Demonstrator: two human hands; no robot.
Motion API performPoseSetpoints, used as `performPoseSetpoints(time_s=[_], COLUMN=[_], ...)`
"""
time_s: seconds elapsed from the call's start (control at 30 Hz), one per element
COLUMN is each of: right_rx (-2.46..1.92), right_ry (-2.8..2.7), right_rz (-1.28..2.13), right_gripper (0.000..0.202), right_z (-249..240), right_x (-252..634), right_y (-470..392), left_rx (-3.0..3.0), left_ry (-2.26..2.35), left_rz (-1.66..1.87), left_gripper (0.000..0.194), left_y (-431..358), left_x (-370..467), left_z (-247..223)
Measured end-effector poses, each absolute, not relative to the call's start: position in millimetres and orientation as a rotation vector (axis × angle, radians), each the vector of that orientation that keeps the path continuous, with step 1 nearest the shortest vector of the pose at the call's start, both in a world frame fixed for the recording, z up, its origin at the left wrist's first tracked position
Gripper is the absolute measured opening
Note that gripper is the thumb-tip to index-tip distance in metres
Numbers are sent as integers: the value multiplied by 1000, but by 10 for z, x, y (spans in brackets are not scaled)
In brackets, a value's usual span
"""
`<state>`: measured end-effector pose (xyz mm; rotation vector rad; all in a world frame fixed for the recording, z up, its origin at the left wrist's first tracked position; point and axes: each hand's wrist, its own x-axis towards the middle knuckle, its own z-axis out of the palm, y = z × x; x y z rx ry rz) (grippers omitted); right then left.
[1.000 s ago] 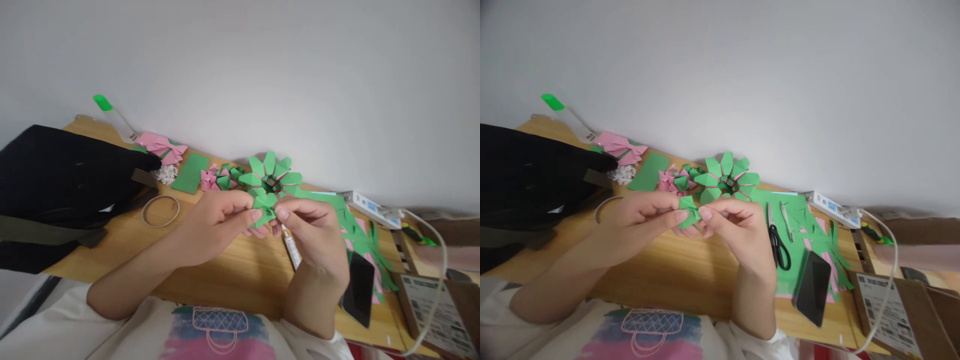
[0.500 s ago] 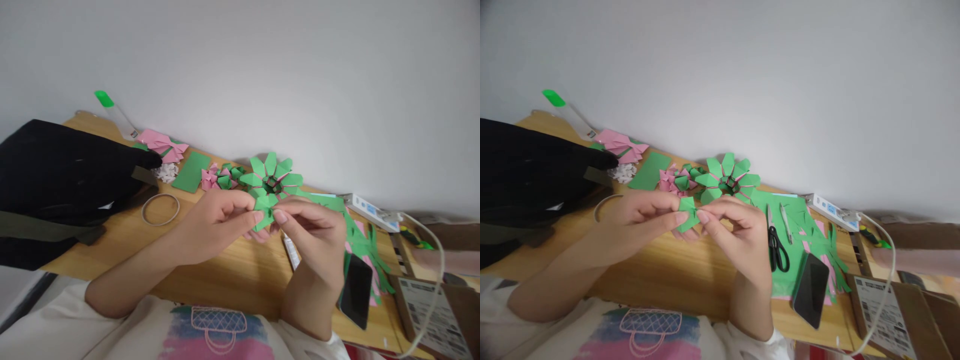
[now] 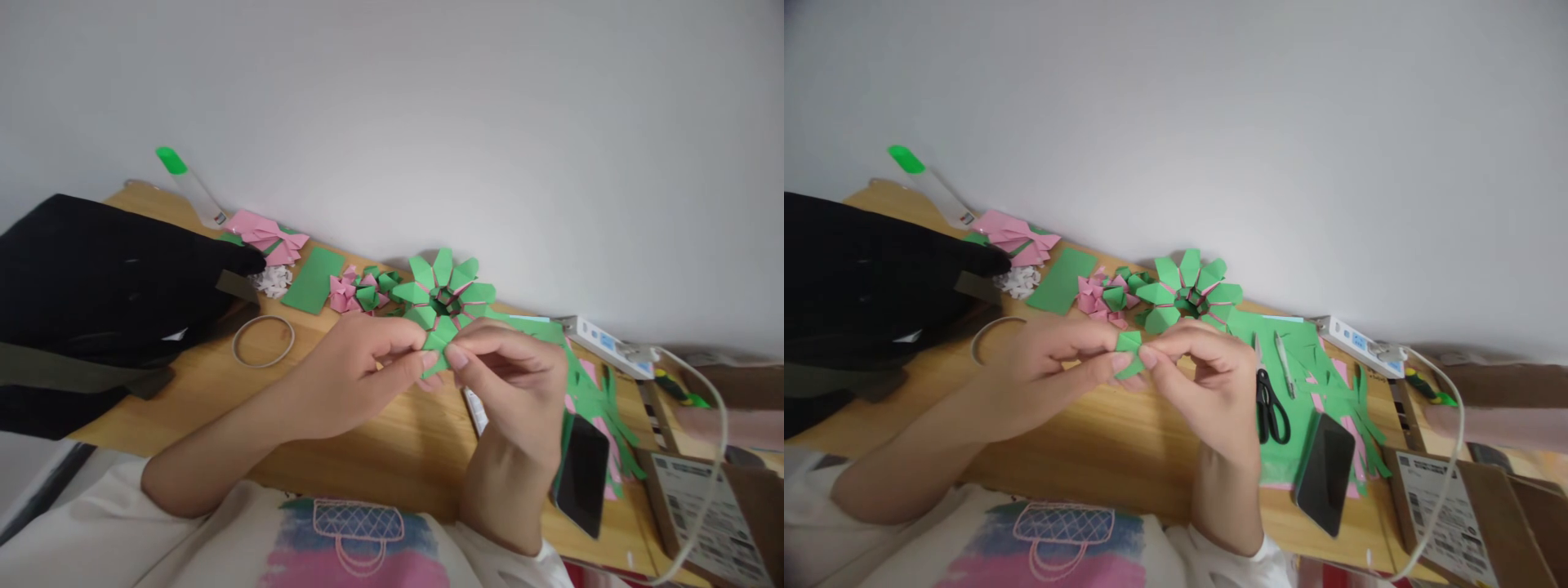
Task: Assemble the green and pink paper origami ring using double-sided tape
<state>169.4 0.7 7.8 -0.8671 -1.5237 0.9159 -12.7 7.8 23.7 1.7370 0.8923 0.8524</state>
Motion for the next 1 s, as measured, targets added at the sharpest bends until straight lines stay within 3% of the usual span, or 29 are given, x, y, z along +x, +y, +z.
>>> performPoseSetpoints(time_s=[0.27,0.43,0.57,0.67,0.8,1.0], right_rx=[-840,-910,-956,-971,-953,-916], right_ry=[-1426,-1387,-1391,-1385,-1393,-1455], right_rz=[1079,1067,1088,1119,1143,1064], right_gripper=[17,14,12,12,12,13], right_z=[33,27,48,60,69,94], right_x=[1722,1708,1709,1715,1717,1721], right_y=[0,13,13,4,-3,-17], left_rx=[1549,1700,1716,1849,2029,1791], left_ry=[860,959,1029,1023,1010,1045], left_rz=[887,1038,1190,1255,1268,1217], left_gripper=[27,35,5,25,24,22], left_y=[86,90,72,47,20,1], left_x=[-117,-78,-56,-65,-91,-94], left_z=[141,76,38,33,56,89])
